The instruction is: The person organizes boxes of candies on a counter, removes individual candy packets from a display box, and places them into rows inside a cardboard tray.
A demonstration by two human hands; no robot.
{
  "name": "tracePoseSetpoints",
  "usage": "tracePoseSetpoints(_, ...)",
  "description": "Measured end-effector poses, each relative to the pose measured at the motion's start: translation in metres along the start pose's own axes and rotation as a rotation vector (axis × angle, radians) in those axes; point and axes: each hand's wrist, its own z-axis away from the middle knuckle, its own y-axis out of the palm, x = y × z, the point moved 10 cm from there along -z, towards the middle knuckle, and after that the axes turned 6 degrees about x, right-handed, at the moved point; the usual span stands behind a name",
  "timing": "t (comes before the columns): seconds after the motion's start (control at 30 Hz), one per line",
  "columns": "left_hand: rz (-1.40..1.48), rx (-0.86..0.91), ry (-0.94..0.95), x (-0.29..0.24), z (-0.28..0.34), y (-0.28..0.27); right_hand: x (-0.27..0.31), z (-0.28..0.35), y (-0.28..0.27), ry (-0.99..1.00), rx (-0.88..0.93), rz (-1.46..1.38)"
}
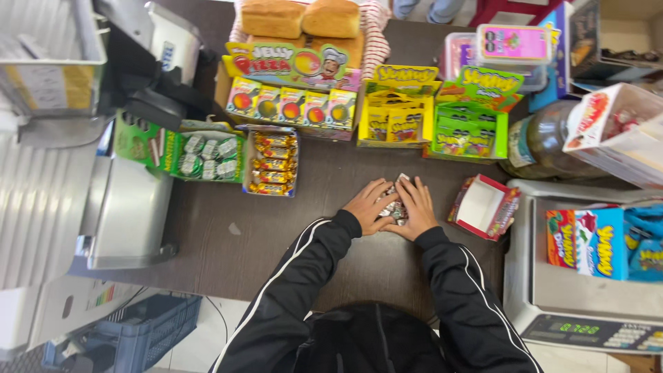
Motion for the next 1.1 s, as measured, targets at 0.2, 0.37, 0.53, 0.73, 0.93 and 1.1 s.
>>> tracePoseSetpoints(0.2,0.008,-0.033,-0.159,-0.003,0.022,-0.064,-0.014,-0.005,0.006,-0.026,-0.065,0.045)
tracePoseSetpoints(0.37,0.029,-0.25,-0.426,0.015,0.082,-0.179,0.06,-0.031,-0.043,-0.076,-0.109,-0.014)
tracePoseSetpoints(0.53,-0.173,-0.656,-0.714,0.053,0.163,-0.257,0.124,-0.096,-0.002,-0.227,-0.214,-0.152)
tracePoseSetpoints(0.73,0.09,-0.916,-1.2,0.119,0.254,-0.249,0.212,-0.174,0.064,0.231,0.198,-0.698)
tracePoseSetpoints(0.93,0.573,-1.156,-1.258,0.142,0.272,-0.232,0.21,-0.195,0.119,0.412,0.362,-0.647)
tracePoseSetpoints(1.1,0.467,-0.64,-1.412,0.145,0.261,-0.226,0.197,-0.176,0.097,0.643,0.326,-0.823)
